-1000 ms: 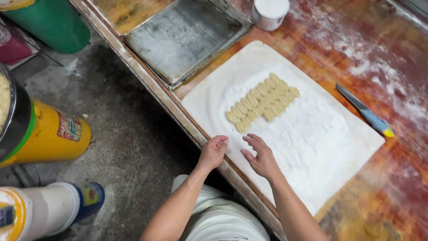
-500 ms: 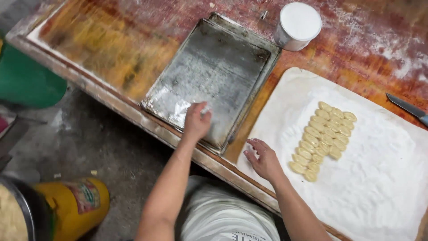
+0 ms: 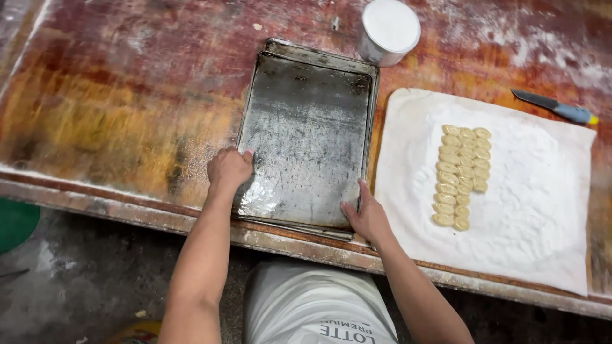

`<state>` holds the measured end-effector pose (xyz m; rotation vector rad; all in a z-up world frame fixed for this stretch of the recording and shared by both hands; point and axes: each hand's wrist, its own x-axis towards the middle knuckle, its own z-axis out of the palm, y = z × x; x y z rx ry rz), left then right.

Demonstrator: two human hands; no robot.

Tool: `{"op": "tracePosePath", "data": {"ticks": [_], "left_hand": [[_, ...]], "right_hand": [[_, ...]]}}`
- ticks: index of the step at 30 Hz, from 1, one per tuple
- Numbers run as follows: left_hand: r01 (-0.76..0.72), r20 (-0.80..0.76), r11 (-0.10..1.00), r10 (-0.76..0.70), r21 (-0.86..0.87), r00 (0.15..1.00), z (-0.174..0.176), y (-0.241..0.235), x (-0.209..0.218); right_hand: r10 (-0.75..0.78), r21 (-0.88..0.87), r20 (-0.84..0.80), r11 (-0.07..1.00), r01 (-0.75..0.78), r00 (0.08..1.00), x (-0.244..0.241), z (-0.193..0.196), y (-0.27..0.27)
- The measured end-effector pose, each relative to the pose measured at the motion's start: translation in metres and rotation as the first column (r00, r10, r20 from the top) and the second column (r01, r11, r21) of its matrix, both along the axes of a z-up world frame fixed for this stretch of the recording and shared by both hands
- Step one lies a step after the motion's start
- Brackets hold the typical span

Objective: The person arranges small oval dough pieces onto a metal baking tray. They pick up each piece from a floured cloth and place it in neat rows on the tray, continuing until the tray is filled.

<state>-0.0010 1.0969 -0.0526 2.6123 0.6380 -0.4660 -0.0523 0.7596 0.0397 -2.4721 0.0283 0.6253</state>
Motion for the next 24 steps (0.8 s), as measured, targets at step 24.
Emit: {"op": "tracePosePath", "data": {"ticks": [24], "left_hand": [[0.799, 0.817, 0.551, -0.560, 0.242, 0.139, -0.013, -0.412, -0.020]], "right_hand": [[-0.052, -0.252, 0.681, 0.920, 0.300, 0.731, -0.026, -0.104, -0.328]]}}
